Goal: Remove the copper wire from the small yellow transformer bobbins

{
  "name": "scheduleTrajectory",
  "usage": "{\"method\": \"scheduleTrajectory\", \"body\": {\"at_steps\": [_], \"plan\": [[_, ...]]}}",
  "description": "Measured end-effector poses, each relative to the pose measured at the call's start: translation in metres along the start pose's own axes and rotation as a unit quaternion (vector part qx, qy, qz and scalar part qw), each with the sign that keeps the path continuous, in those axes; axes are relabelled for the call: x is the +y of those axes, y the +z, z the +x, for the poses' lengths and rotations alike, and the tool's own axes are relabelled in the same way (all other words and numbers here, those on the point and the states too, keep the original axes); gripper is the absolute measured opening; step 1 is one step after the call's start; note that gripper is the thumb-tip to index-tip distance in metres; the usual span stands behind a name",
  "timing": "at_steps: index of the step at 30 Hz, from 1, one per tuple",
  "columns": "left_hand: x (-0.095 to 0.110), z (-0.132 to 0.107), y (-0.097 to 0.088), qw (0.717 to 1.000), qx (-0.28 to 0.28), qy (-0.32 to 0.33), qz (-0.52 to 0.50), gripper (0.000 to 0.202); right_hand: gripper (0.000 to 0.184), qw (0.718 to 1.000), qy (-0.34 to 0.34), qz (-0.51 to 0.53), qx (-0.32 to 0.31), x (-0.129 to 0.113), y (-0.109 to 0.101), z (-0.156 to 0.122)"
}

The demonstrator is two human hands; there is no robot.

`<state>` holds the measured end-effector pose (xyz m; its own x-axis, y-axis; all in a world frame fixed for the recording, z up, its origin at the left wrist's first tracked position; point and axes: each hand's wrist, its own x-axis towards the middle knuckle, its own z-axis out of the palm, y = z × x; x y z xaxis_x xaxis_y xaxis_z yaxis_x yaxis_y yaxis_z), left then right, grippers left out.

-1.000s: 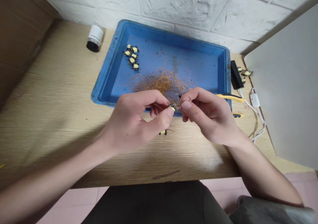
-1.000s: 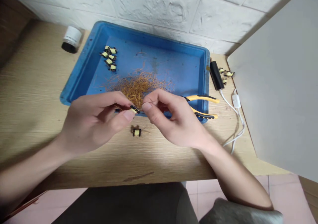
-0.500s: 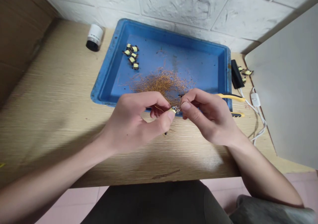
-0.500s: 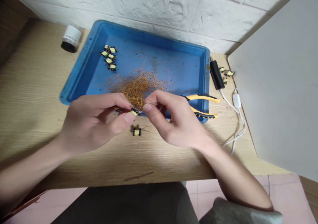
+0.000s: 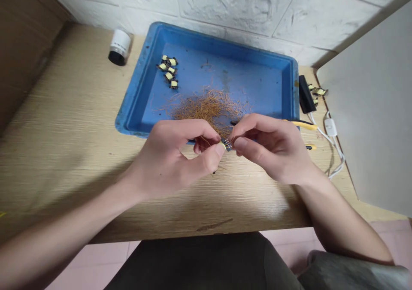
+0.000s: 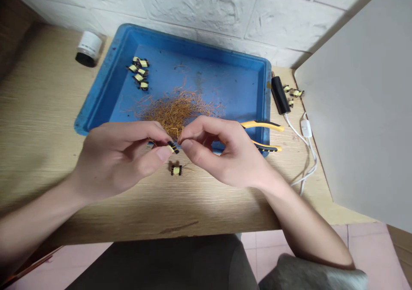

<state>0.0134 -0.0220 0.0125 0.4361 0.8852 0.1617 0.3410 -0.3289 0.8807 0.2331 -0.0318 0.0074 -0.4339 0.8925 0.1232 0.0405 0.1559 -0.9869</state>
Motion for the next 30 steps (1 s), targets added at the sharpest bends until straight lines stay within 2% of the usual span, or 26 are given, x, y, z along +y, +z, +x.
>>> {"method": "scheduleTrajectory", "body": {"at_steps": [18, 25, 30], "plan": [[-0.0036, -0.0001, -0.0040, 0.999, -0.032, 0.007, -0.010, 0.013, 0.010, 0.999, 0.045, 0.011, -0.013, -0.0035, -0.0015, 0.0027], [-0.0055, 0.0015, -0.0028, 0.999, -0.041, -0.013, -0.022, 0.012, 0.009, 0.998, 0.052, -0.012, -0.030, -0.0048, -0.0015, 0.0008], [-0.0061, -0.0017, -0.0038, 0.998, -0.060, 0.000, -0.027, 0.010, 0.009, 0.998, 0.060, -0.006, -0.031, -0.0054, -0.0023, 0.0012]]}}
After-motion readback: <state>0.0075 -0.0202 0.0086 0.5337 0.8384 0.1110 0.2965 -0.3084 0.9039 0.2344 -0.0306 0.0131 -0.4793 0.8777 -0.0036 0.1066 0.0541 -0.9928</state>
